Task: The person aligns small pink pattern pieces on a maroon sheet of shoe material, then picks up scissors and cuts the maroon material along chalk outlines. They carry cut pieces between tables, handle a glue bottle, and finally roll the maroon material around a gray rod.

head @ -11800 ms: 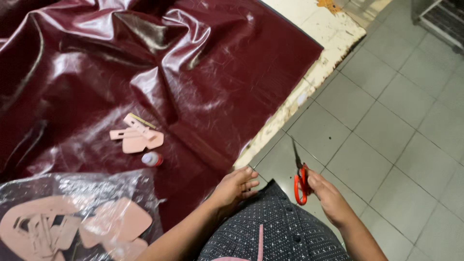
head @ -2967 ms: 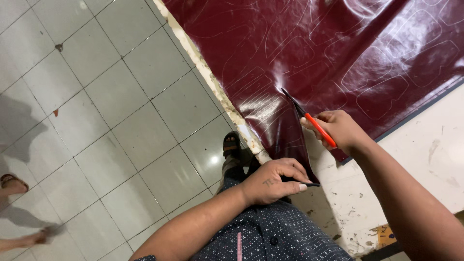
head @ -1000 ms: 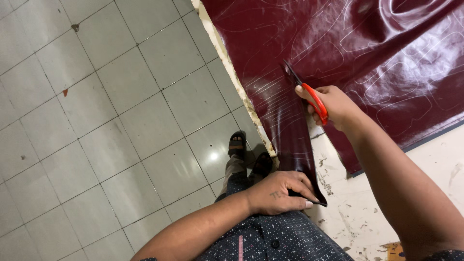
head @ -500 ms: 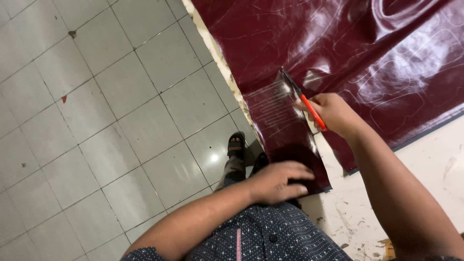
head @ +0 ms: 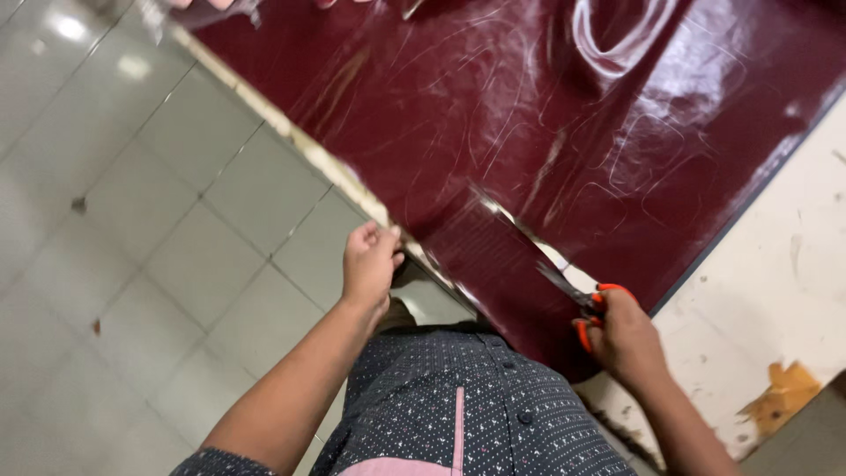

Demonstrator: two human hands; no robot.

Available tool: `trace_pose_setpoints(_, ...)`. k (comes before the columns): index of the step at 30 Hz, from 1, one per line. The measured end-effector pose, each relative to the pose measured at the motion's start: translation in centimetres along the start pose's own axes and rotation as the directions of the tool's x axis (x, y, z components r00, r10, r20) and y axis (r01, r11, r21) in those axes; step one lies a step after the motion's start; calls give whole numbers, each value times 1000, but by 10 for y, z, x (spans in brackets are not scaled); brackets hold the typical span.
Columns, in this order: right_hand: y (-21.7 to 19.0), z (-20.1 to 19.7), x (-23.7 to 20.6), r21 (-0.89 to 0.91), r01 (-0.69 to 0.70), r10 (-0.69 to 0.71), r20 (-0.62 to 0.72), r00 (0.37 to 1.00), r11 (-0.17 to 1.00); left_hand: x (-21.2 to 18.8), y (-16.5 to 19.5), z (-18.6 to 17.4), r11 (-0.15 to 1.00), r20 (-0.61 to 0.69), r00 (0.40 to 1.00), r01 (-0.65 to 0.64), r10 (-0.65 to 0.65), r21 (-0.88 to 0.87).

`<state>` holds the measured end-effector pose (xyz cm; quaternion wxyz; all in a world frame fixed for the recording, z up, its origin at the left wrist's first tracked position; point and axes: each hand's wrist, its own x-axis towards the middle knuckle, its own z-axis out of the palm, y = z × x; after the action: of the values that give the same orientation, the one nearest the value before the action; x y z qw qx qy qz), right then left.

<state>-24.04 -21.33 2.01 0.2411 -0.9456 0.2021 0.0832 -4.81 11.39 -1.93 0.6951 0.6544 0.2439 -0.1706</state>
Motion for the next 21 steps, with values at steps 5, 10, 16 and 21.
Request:
trace_pose_setpoints(5,3,-15,20,-49,-199,197,-40,980,979,33,10,-25,958,255,928,232,-270,170)
trace_pose_setpoints(10,-37,-27,5,-268,-221,35,-560,828,937,39,41,-32,896,387,815,332,-430,296)
trace_pose_setpoints(16,-120,72,-33,599,-569,610,163,775,563,55,74,-22,821,568,598,475,-565,317)
trace_pose_setpoints(21,-172,156,-68,801,-562,284,500,818,206,58,71,-12,821,601,574,492,-556,290)
